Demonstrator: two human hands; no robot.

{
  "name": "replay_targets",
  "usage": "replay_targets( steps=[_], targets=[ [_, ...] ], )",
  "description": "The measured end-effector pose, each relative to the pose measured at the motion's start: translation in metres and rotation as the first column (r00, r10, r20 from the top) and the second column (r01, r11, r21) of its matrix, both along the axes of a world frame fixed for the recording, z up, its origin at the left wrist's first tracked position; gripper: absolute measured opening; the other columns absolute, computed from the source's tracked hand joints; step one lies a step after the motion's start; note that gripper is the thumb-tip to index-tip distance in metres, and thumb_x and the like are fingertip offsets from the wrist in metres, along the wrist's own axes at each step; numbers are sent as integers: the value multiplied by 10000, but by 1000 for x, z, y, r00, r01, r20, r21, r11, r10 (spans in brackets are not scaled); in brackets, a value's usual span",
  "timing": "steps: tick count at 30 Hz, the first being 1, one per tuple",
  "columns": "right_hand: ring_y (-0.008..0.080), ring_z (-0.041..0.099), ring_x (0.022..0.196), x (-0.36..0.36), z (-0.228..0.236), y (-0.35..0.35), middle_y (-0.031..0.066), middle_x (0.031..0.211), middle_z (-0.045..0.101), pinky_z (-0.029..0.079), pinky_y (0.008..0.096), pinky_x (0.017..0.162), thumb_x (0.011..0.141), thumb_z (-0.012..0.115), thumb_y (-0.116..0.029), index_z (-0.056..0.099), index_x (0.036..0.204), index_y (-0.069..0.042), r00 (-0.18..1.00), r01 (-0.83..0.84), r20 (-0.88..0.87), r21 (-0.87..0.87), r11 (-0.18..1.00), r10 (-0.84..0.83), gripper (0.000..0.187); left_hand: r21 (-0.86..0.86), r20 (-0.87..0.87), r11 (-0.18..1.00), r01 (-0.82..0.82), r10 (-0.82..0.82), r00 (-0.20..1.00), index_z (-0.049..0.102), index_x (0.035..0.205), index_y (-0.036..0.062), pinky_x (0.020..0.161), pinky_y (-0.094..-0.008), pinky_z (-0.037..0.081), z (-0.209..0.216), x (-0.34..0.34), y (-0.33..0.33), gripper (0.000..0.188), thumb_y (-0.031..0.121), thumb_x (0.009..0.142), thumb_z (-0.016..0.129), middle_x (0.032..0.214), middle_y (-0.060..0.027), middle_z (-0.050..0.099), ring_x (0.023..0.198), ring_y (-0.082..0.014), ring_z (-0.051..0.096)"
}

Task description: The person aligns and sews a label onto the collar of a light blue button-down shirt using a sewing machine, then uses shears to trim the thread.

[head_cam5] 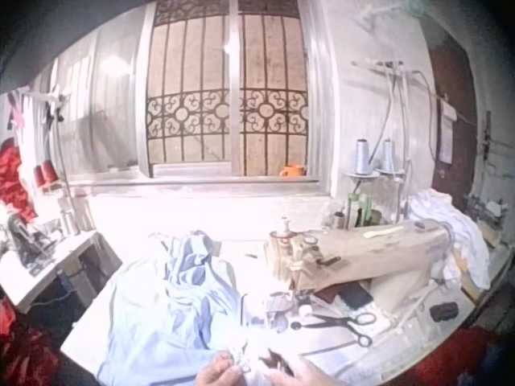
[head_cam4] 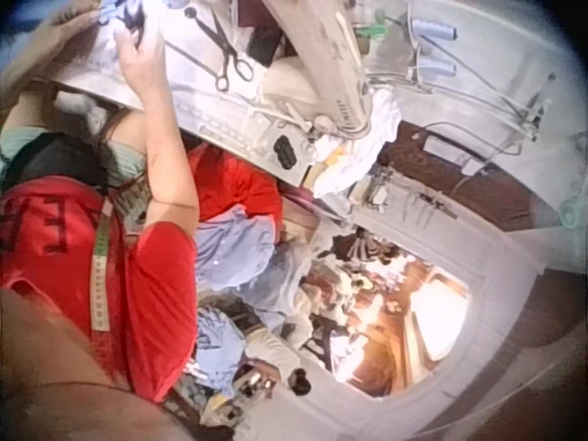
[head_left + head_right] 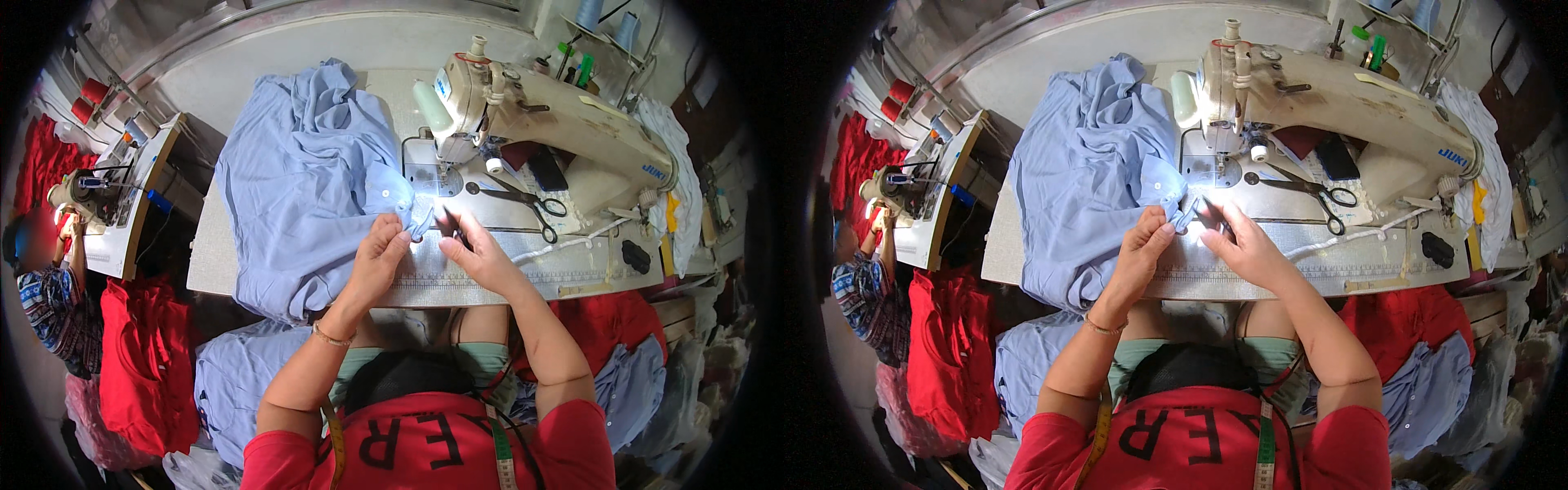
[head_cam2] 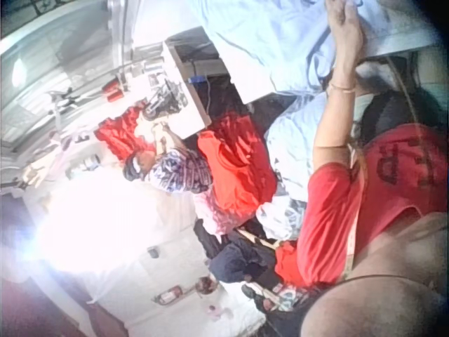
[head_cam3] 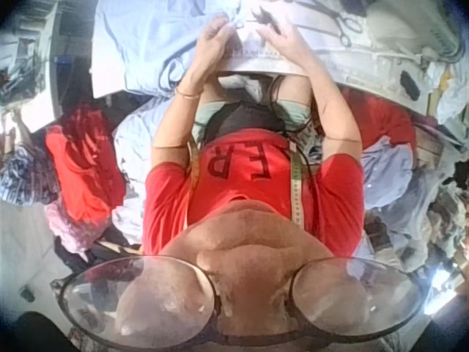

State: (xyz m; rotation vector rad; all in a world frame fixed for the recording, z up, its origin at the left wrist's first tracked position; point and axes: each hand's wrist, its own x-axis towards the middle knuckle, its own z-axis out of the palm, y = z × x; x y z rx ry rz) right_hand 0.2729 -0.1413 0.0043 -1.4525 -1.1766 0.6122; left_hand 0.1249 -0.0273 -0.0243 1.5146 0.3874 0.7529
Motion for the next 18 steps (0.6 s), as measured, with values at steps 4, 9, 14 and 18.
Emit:
replay_targets(
  steps=[4,9,14,18],
  targets=[
    [244,621,730,-4,24,-12,121,814,619,470,346,639,841,630,-289,570,1015,-40,940,27,336,-247,969,60,310,30,-31,999,19,-18,999,527,762,-23,784,-247,347,1,1,2,184,92,905,532,891,-41,439,860,-157,418],
    [359,611,675,-19,22,-9,161,717,614,466,445,572,854,605,-301,551,904,-63,762,150,645,-80,985,-64,249,44,0,999,8,-8,1000,527,764,-26,775,-250,352,1,1,1,183,96,899,547,889,-48,441,854,-156,423],
    [344,615,652,-19,21,-9,152,713,620,463,420,556,849,620,-295,578,934,-59,725,184,686,-111,977,-59,255,65,-8,998,13,-13,1000,535,774,-24,777,-250,353,-3,1,4,168,92,893,558,894,-51,446,856,-157,425],
    [337,614,637,-21,23,-9,150,697,615,459,403,548,846,629,-284,594,954,-55,746,182,663,-116,976,-60,256,88,1,996,-5,5,1000,539,792,-23,783,-252,357,-4,2,3,147,85,889,565,902,-53,451,862,-160,429]
  ],
)
